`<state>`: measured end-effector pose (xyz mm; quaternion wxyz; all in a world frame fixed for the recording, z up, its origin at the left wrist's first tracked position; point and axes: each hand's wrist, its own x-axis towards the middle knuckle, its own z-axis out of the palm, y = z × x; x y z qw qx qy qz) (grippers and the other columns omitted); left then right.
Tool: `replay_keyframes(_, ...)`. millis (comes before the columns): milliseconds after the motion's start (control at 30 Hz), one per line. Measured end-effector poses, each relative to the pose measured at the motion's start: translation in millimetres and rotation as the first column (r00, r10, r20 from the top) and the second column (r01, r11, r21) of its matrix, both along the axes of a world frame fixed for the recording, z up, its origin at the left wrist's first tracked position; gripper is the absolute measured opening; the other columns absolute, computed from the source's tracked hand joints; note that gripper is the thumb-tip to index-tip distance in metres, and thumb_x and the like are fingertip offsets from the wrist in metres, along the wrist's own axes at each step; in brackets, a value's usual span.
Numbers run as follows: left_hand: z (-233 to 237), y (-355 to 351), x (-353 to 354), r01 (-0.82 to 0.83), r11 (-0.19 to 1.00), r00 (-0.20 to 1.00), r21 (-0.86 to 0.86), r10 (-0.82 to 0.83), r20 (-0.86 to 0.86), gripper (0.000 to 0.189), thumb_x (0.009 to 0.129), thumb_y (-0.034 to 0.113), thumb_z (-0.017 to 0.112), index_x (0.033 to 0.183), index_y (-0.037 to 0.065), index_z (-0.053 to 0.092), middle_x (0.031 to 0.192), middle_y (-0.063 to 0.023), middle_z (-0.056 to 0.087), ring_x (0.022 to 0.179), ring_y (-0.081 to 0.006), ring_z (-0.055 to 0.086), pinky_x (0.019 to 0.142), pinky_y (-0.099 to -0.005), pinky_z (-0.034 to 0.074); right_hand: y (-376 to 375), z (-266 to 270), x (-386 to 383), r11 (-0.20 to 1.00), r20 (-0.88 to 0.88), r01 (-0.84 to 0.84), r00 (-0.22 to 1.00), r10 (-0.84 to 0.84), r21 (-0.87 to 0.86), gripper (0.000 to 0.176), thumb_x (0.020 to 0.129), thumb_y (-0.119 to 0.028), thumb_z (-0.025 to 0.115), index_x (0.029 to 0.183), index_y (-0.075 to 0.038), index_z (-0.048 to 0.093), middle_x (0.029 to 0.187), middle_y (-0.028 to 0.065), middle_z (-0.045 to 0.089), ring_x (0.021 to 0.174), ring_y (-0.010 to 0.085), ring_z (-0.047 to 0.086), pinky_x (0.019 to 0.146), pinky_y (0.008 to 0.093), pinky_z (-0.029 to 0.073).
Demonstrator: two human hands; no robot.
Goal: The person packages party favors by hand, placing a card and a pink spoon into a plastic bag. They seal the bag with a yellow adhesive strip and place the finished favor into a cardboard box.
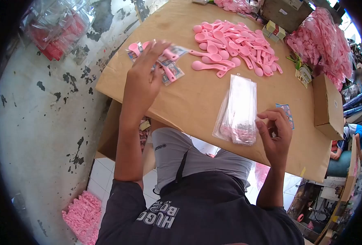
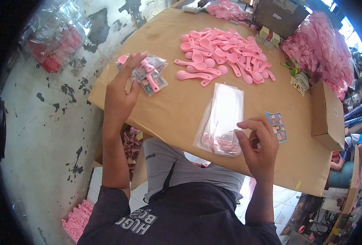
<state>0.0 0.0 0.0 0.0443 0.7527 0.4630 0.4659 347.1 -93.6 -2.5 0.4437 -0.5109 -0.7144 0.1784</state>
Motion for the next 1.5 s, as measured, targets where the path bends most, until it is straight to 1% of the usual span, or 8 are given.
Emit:
replay_keyframes(267,-37,-37,60,0.002,0.935,0.986,-0.354,0.058,0.159,0.022,0.097,0.019,0.071,0.104,-0.001,0.07,0.092,-0.0097,0.069,0.081,-0.0182,0.059,0.076,-0.0341,0.048,9,7,64,0.867,0.179,0.498,0.853,-0.491,0.008,0.023,0.093,-0.02,0.076,0.106,-0.002,0.069,0.096,0.0069,0.061,0.07,0.0144,0.052,0.062,0.0302,0.044)
replay_keyframes(400,-42,-35,107,0.146,0.836,0.983,-0.529,-0.063,0.172,0.033,0.094,0.03,0.076,0.09,-0.002,0.068,0.083,-0.0098,0.065,0.077,-0.0177,0.058,0.07,-0.035,0.046,5,-9,89,0.779,0.394,0.621,0.738,-0.547,-0.081,0.043,0.09,-0.035,0.079,0.112,-0.001,0.065,0.104,0.0145,0.062,0.084,0.0285,0.061,0.074,0.0402,0.051)
replay_keyframes(467,-43,-32,126,0.057,0.898,0.992,-0.436,-0.102,-0.079,0.037,0.091,0.032,0.08,0.084,-0.001,0.064,0.077,-0.0095,0.062,0.073,-0.0176,0.058,0.067,-0.035,0.047,1,-13,95,0.757,0.426,0.644,0.719,-0.549,-0.109,0.046,0.088,-0.037,0.081,0.112,0.0,0.065,0.105,0.0157,0.061,0.087,0.0303,0.062,0.075,0.0409,0.052)
replay_keyframes(667,-48,-15,145,0.109,0.819,0.991,-0.563,-0.137,-0.007,0.033,0.088,0.026,0.083,0.085,-0.001,0.064,0.075,-0.0072,0.063,0.067,-0.0156,0.056,0.063,-0.0312,0.046,-3,-9,98,0.705,0.184,0.558,0.823,-0.538,-0.436,0.04,0.086,-0.027,0.084,0.106,0.001,0.064,0.089,0.0092,0.066,0.077,0.0161,0.063,0.069,0.0319,0.051)
replay_keyframes(767,-40,-17,143,0.17,0.694,0.982,-0.7,-0.06,0.179,0.028,0.09,0.023,0.081,0.091,-0.002,0.068,0.078,-0.0032,0.065,0.07,-0.0097,0.055,0.063,-0.0271,0.044,-4,-34,121,0.815,0.055,0.521,0.849,-0.526,-0.252,0.029,0.09,-0.02,0.08,0.103,0.0,0.065,0.08,0.0034,0.065,0.072,0.009,0.06,0.066,0.0272,0.049)
replay_keyframes(1067,-62,-25,131,0.339,0.785,0.8,-0.518,0.048,0.598,0.022,0.101,0.019,0.07,0.098,-0.003,0.074,0.083,0.0035,0.067,0.074,-0.0024,0.052,0.067,-0.0201,0.042,-12,-16,102,0.904,-0.386,0.393,0.818,-0.426,-0.166,0.019,0.106,-0.023,0.064,0.104,-0.004,0.063,0.078,-0.002,0.061,0.061,0.0013,0.049,0.054,0.0194,0.04)
replay_keyframes(1267,-61,-34,135,0.364,0.754,0.846,-0.547,-0.022,0.533,0.023,0.1,0.018,0.071,0.104,-0.004,0.076,0.081,-0.0003,0.071,0.068,-0.0025,0.053,0.061,-0.0211,0.043,-14,-12,25,0.886,-0.598,-0.112,0.775,-0.206,-0.45,0.015,0.109,-0.021,0.057,0.11,-0.007,0.058,0.083,0.0005,0.063,0.061,0.0021,0.05,0.053,0.0209,0.04)
replay_keyframes(1500,-68,-34,121,0.185,0.83,0.851,-0.525,0.132,0.509,0.021,0.102,0.017,0.068,0.098,-0.003,0.073,0.083,-0.002,0.071,0.072,-0.005,0.058,0.064,-0.0249,0.048,4,-34,-6,0.922,-0.301,-0.015,0.947,-0.111,-0.387,0.02,0.108,-0.019,0.058,0.107,0.0,0.052,0.078,0.011,0.064,0.067,0.0124,0.053,0.062,0.0314,0.043)
